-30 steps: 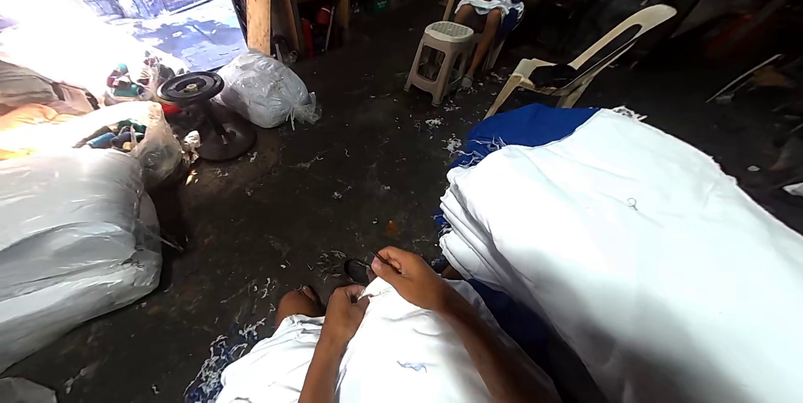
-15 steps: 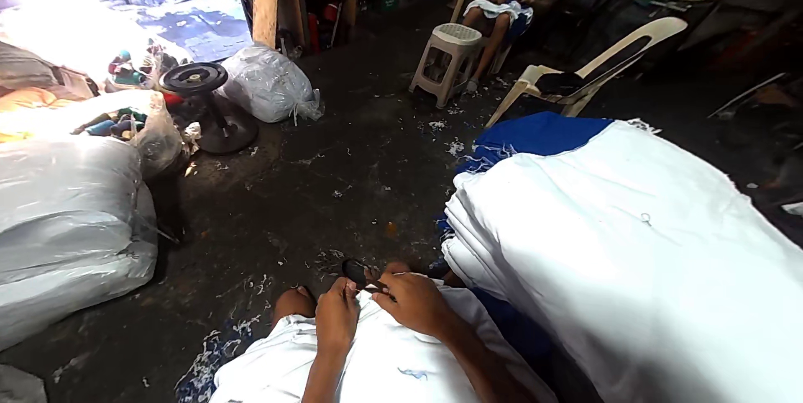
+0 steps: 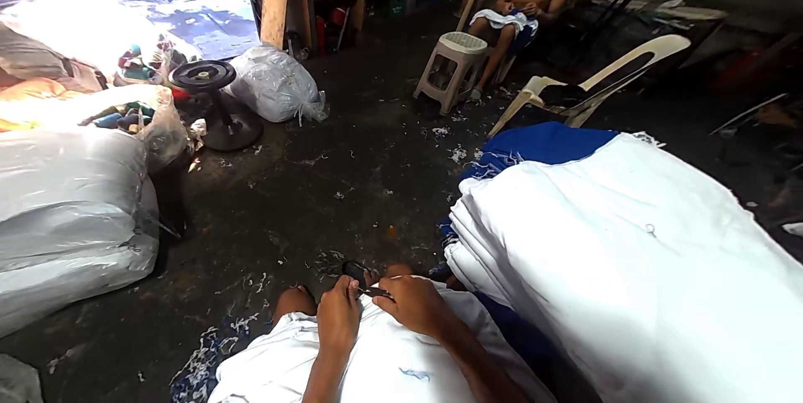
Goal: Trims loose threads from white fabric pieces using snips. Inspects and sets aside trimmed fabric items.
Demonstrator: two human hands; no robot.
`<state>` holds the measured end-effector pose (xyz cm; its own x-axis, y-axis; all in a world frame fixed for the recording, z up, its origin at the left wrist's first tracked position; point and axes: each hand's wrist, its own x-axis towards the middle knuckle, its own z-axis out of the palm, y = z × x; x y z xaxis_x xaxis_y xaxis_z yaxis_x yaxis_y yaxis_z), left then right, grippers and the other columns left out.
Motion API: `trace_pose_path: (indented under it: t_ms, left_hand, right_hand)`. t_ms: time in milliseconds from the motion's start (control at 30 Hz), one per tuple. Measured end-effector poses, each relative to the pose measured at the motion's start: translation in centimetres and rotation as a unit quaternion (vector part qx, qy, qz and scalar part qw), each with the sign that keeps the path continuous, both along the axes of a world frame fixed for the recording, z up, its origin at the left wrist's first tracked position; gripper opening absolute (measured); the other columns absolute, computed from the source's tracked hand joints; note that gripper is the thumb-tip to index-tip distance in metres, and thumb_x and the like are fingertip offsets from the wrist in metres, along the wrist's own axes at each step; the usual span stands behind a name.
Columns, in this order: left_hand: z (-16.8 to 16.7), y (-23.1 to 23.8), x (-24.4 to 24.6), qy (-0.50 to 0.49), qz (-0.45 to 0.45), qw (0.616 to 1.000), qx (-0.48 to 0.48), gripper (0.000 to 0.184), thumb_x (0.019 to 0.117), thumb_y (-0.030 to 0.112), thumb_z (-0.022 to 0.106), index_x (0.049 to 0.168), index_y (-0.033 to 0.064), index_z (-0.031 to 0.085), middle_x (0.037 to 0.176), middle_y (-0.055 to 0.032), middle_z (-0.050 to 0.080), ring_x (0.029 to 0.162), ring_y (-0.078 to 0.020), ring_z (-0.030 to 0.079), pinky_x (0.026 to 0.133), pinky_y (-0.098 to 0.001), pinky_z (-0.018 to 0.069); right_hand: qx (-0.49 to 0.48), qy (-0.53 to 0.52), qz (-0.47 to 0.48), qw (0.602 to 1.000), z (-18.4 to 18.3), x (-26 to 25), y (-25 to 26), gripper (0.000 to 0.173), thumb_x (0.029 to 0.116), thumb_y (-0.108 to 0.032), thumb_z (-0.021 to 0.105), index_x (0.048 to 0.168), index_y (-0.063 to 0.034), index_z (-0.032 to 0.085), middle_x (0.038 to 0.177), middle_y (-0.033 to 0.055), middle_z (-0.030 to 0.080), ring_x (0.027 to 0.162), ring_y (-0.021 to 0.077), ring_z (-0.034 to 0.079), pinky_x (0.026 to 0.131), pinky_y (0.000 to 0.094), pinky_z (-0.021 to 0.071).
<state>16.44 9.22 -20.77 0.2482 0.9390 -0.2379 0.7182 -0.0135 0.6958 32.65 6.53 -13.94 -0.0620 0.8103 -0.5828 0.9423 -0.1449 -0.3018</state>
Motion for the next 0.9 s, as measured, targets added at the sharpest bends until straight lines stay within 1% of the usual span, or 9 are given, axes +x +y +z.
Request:
trace_pose_path:
  t_ms: [267,333,367,400,433,467,533,667,900]
  left_hand:
    - [-0.4,0.0,-0.4,-0.061,0.055,0.996,0.035,0.030,0.1088,0.022,0.046,0.100,0.0048,0.069,0.083,-0.0074,0.072,0.078,-0.0222,0.070,0.076,-0.0444,0.0563]
    - [-0.2,0.0,-0.3,-0.084,0.076,0.993,0.030,0.036,0.1073,0.025,0.050,0.124,-0.0045,0.063,0.115,-0.0221,0.069,0.105,-0.0328,0.068,0.095,-0.0477,0.0535]
    - [0.0,0.1,-0.5,-0.096,0.053,0.994,-0.017,0.055,0.1071,0.029,0.051,0.146,-0.0092,0.045,0.145,-0.0304,0.050,0.132,-0.0398,0.053,0.113,-0.0482,0.0422]
    - [0.0,0.2,-0.6,-0.106,0.028,0.992,-0.060,0.067,0.1065,0.032,0.052,0.154,-0.0102,0.030,0.156,-0.0330,0.035,0.144,-0.0430,0.039,0.121,-0.0487,0.0318]
    - [0.0,0.3,-0.6,-0.109,0.007,0.990,-0.088,0.066,0.1070,0.032,0.051,0.154,-0.0099,0.032,0.155,-0.0326,0.038,0.144,-0.0423,0.040,0.121,-0.0486,0.0314]
    - [-0.1,0.3,-0.6,-0.114,-0.005,0.988,-0.100,0.053,0.1075,0.030,0.051,0.144,-0.0081,0.048,0.141,-0.0290,0.054,0.131,-0.0379,0.053,0.113,-0.0474,0.0405]
    - [-0.8,0.6,-0.8,-0.152,-0.032,0.982,-0.110,0.030,0.1077,0.022,0.048,0.113,-0.0007,0.067,0.099,-0.0128,0.066,0.090,-0.0201,0.064,0.084,-0.0373,0.0515]
    - [-0.6,0.8,-1.3,-0.136,-0.093,0.970,-0.178,0.030,0.1081,0.014,0.044,0.121,-0.0025,0.066,0.104,-0.0152,0.067,0.094,-0.0210,0.064,0.090,-0.0386,0.0512]
    - [-0.1,0.8,-1.2,-0.107,-0.026,0.987,-0.120,0.016,0.0954,0.019,0.070,0.098,0.0030,0.074,0.086,-0.0070,0.069,0.079,-0.0148,0.065,0.079,-0.0352,0.0536]
  right_hand:
    - [-0.006,-0.010,-0.019,1.000,0.2,-0.5,0.2,0.048,0.1086,-0.045,0.040,0.121,-0.0058,0.065,0.120,0.0211,0.066,0.118,0.0395,0.063,0.094,0.0609,0.0488]
    - [0.014,0.018,-0.045,0.999,-0.2,0.1,-0.2,0.050,0.1076,-0.048,0.042,0.122,-0.0059,0.064,0.117,0.0205,0.067,0.113,0.0383,0.064,0.092,0.0603,0.0490]
    - [0.021,0.029,-0.053,0.998,-0.3,0.3,-0.3,0.051,0.1074,-0.049,0.042,0.122,-0.0057,0.064,0.116,0.0202,0.068,0.112,0.0377,0.065,0.092,0.0599,0.0492]
    - [0.023,0.037,-0.057,0.997,-0.4,0.5,-0.5,0.052,0.1074,-0.049,0.042,0.123,-0.0054,0.064,0.116,0.0201,0.067,0.112,0.0371,0.065,0.093,0.0594,0.0490]
    - [0.023,0.039,-0.059,0.997,-0.4,0.6,-0.7,0.052,0.1074,-0.050,0.042,0.122,-0.0054,0.064,0.115,0.0200,0.068,0.111,0.0370,0.065,0.092,0.0591,0.0491]
    - [0.021,0.035,-0.059,0.997,-0.5,0.6,-0.8,0.051,0.1072,-0.050,0.042,0.122,-0.0057,0.064,0.113,0.0198,0.068,0.110,0.0371,0.066,0.092,0.0588,0.0494]
    - [0.018,0.035,-0.062,0.997,-0.4,0.6,-0.8,0.051,0.1071,-0.050,0.042,0.122,-0.0061,0.063,0.111,0.0199,0.068,0.109,0.0374,0.066,0.091,0.0591,0.0497]
    - [0.034,0.074,-0.092,0.992,-0.8,1.1,-0.8,0.050,0.1069,-0.050,0.044,0.117,-0.0055,0.064,0.108,0.0183,0.066,0.103,0.0347,0.065,0.087,0.0566,0.0497]
    - [0.011,0.053,-0.069,0.996,-0.4,0.8,-0.7,0.049,0.1072,-0.048,0.044,0.120,-0.0051,0.064,0.112,0.0196,0.067,0.109,0.0363,0.065,0.091,0.0585,0.0494]
